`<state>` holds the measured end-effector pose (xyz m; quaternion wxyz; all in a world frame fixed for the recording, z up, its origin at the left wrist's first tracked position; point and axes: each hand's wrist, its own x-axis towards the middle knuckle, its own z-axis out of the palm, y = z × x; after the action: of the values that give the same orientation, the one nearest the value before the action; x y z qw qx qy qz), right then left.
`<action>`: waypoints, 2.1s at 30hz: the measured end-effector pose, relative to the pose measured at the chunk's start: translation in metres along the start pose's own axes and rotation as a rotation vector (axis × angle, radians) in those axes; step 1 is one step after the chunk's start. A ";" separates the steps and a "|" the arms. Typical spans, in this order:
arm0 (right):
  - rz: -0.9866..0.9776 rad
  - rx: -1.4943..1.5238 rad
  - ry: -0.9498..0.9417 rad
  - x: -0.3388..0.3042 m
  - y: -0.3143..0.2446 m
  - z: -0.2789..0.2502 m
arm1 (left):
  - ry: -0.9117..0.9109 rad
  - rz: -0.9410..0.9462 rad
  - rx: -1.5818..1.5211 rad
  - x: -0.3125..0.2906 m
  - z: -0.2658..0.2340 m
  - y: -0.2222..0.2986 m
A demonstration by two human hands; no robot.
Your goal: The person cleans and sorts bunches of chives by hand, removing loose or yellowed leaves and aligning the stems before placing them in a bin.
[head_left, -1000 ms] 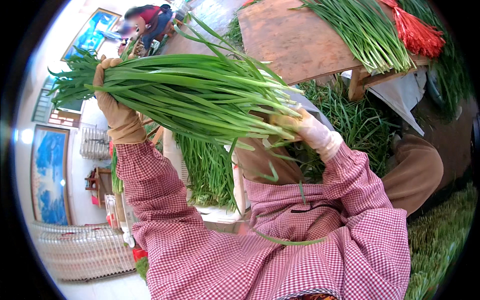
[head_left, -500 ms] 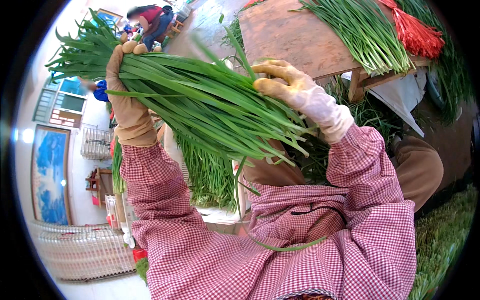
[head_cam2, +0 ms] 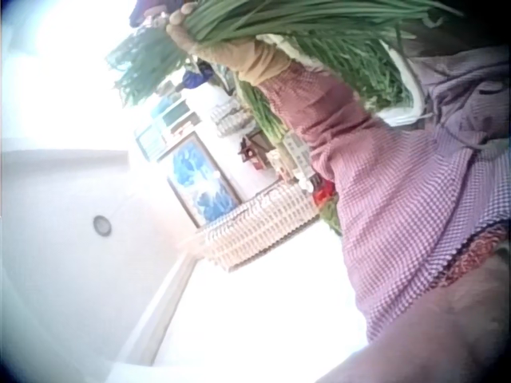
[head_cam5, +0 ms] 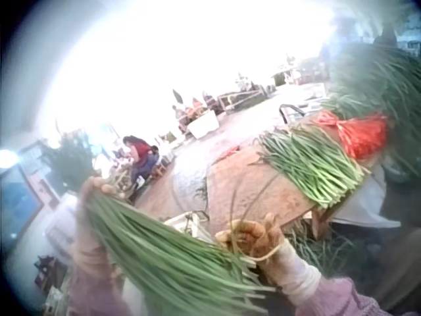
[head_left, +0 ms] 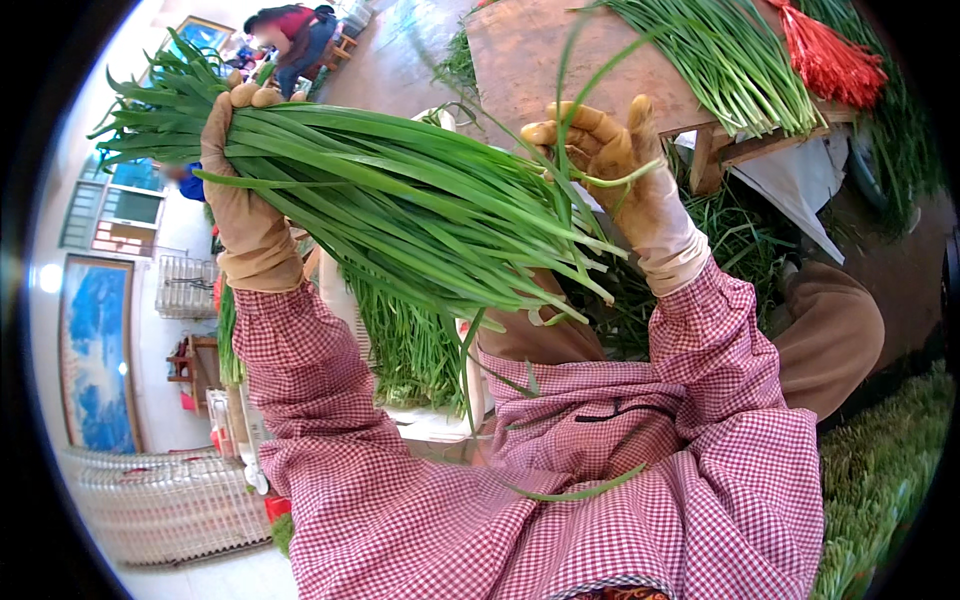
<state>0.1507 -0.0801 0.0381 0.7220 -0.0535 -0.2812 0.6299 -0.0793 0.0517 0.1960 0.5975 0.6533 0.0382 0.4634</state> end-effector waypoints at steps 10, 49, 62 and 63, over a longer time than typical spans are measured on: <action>-0.174 -0.485 0.247 -0.002 0.005 0.007 | -0.069 0.290 0.558 -0.001 -0.009 0.000; -0.084 -0.949 0.092 0.025 0.017 0.018 | 0.088 -0.014 0.111 0.001 0.001 0.020; 0.151 -0.038 0.150 -0.013 0.013 -0.033 | 0.063 0.257 0.779 -0.017 -0.047 0.014; 0.120 -0.106 0.296 -0.027 0.013 -0.051 | 0.099 0.113 0.487 -0.015 -0.055 0.020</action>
<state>0.1617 -0.0892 -0.0195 0.7126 -0.2004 -0.2010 0.6415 -0.1340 0.0780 0.1956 0.3930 0.7557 0.1413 0.5045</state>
